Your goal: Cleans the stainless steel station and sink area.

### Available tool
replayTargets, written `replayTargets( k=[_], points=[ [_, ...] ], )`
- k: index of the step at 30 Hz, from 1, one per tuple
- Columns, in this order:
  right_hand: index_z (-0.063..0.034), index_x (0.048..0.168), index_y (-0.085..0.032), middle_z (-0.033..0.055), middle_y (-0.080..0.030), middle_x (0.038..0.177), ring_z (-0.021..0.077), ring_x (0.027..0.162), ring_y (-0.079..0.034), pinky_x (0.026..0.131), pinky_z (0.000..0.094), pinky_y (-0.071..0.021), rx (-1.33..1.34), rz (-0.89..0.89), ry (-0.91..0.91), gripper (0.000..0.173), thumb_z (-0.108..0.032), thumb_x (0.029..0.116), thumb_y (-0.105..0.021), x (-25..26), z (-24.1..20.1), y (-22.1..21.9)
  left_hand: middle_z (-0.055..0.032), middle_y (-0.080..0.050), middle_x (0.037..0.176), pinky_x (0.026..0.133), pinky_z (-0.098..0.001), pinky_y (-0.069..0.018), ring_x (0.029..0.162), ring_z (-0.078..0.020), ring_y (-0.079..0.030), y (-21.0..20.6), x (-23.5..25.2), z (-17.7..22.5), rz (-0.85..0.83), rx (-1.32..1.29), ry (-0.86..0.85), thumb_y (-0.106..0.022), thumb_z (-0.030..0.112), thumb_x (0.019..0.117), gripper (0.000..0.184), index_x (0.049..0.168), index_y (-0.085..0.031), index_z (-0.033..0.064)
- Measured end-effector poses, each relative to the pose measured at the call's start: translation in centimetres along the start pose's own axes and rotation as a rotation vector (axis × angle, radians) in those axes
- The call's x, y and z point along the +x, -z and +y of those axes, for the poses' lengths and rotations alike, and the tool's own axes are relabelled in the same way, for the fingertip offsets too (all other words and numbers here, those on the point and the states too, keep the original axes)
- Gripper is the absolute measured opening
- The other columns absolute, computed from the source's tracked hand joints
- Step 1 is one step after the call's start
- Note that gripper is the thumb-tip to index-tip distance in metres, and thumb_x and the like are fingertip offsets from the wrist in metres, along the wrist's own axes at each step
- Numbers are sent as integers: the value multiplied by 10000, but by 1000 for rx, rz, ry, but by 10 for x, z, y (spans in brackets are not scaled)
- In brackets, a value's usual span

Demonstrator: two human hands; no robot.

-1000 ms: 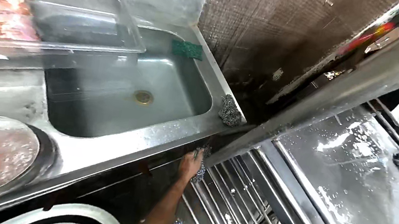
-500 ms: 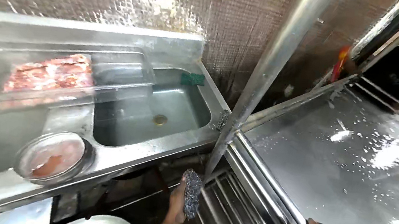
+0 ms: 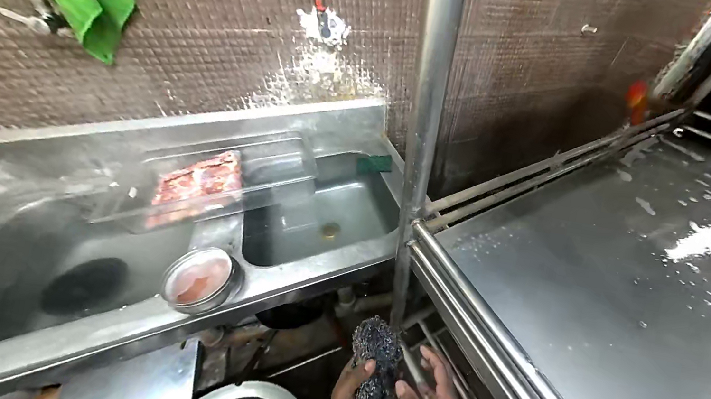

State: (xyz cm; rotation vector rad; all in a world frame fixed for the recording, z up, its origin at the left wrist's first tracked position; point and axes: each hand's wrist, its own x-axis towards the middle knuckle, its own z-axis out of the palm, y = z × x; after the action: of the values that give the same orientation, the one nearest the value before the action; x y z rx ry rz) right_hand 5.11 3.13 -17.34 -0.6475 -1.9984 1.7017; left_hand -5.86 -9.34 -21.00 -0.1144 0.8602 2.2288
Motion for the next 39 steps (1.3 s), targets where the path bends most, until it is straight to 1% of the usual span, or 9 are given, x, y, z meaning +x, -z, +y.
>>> replayTargets(
  k=[3,6,11,14,18,22,26,31,39],
  points=[
    [-127,1584,-338,148,-466,1537,290,1353,-527,1033,500,-531,396,-92,-385,917,-472,853,-770,15,34,-9,-194,-730,989,719,-468,-643,850,-287,-750,-7,-11,3,8,-29,-1,-873,318,692,728,1273,-542,30],
    [-158,1588,-311,110,-522,1494,256,1318,-559,1047,497,-512,713,-212,-489,803,-447,938,-682,24,42,-14,-183,-742,927,703,-464,-639,812,-278,-755,-14,-14,0,-31,-48,-1,-787,281,729,514,1141,-616,25],
    [-72,1341,-561,117,-714,1179,219,1105,-691,961,441,-580,933,-221,-498,690,-457,816,-790,19,31,-35,-164,-745,867,680,-443,-637,764,-250,-753,-12,-9,2,-102,-1,-5,-711,257,766,360,1043,-662,32],
    [-33,1290,-595,154,-722,1130,251,1057,-707,941,462,-588,937,-209,-516,559,-340,857,-770,16,18,-53,-127,-743,912,713,-395,-636,801,-196,-746,-7,-3,12,-92,200,-64,-559,180,829,376,1163,-592,10],
    [13,1355,-499,182,-706,1159,267,1054,-712,945,457,-596,839,-124,-394,618,-152,835,-787,10,-10,-71,-109,-724,1073,833,-342,-618,927,-134,-724,2,5,40,-120,430,-167,-506,184,857,574,1383,-466,-41],
    [21,1415,-430,163,-680,1227,232,1090,-701,955,414,-603,674,-51,-242,701,-66,819,-789,11,-46,-83,-110,-736,991,789,-335,-625,862,-136,-730,0,11,70,-146,506,-186,-512,215,866,484,1268,-548,-53],
    [-12,1514,-398,118,-638,1350,141,1204,-650,1039,336,-563,263,150,-36,852,-225,816,-837,27,-62,-83,-165,-696,1193,930,-397,-585,1059,-217,-689,-1,25,95,-211,708,-288,-497,187,976,425,1306,-610,-56],
    [-133,1478,-507,95,-717,1203,216,1084,-701,971,479,-570,-290,454,31,732,-382,857,-805,49,-95,-56,-103,-708,1224,918,-423,-554,1124,-236,-654,17,36,132,-129,942,-415,-565,162,983,260,1151,-718,36],
    [-25,1507,-470,165,-623,1393,227,1267,-622,1112,415,-489,-160,589,90,727,-356,911,-722,74,-103,-67,-163,-715,1073,823,-393,-593,977,-208,-699,45,13,151,-88,887,-258,-510,118,1034,260,1186,-611,-67]
  ],
)
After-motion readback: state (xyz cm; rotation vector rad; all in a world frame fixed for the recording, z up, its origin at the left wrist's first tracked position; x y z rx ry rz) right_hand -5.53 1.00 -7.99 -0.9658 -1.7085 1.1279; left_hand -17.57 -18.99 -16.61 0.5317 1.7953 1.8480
